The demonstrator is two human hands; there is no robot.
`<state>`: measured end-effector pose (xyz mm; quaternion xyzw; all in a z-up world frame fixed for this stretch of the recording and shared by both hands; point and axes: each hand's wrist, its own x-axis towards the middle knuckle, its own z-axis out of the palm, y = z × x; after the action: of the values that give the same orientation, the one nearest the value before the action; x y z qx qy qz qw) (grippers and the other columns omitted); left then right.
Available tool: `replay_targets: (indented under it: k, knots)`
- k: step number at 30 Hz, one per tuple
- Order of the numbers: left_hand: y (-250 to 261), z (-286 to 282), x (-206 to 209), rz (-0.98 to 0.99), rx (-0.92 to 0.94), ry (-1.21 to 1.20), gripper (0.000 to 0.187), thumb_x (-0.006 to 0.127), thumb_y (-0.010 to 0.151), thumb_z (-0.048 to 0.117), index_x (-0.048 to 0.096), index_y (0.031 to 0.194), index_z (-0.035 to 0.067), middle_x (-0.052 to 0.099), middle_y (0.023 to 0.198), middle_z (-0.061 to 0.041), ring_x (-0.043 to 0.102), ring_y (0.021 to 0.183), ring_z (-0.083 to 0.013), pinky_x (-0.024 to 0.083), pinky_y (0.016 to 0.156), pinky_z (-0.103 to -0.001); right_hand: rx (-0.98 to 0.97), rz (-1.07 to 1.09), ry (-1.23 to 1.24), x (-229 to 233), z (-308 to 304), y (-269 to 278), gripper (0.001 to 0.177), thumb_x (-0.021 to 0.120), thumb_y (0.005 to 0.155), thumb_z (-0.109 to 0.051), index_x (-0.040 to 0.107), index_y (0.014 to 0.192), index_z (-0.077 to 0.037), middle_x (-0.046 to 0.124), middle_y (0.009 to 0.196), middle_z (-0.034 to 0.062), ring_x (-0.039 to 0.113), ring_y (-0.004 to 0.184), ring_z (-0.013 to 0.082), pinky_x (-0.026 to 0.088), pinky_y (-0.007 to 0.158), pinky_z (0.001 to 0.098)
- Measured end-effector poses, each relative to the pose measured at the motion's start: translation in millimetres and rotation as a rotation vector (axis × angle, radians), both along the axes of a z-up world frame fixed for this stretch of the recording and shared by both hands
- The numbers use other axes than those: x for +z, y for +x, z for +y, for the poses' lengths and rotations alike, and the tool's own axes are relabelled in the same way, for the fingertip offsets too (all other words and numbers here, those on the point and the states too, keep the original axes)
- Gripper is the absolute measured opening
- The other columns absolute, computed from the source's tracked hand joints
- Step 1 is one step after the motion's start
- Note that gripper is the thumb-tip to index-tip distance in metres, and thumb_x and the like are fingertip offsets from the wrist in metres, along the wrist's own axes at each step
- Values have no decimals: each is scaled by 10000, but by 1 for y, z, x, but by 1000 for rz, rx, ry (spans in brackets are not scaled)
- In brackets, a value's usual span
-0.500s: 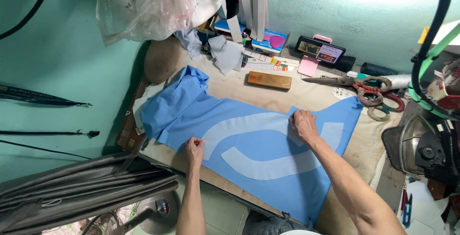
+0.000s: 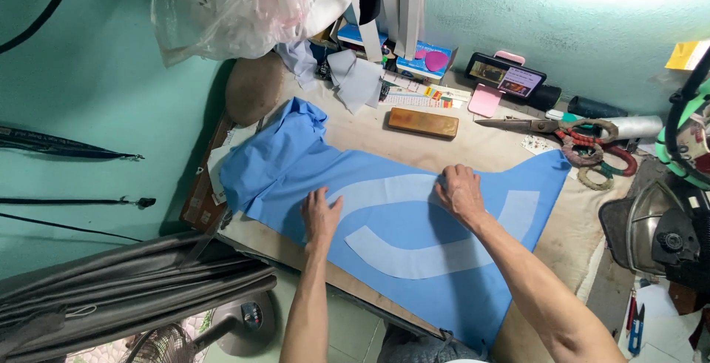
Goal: The person irons a large piece of blue fabric on a worktable, then places a white paper pattern on the fabric and irons over it to adhere the pattern. The person repeatedly adjusts the pattern and irons different sections of the fabric.
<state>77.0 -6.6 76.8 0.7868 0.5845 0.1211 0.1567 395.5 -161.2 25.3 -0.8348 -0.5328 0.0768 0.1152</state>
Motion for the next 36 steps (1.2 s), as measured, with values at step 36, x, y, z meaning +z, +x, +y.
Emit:
replay_targets:
  k: [36]
  knots:
    - [-141, 27, -37, -224, -305, -255, 246, 615, 881, 75, 795, 964, 220, 631, 876, -62, 608, 913, -287, 485, 895, -386, 236, 34, 100, -25, 22, -30, 247, 669, 891, -289, 501, 999, -143, 471, 843, 96, 613, 783, 344, 531, 638, 441]
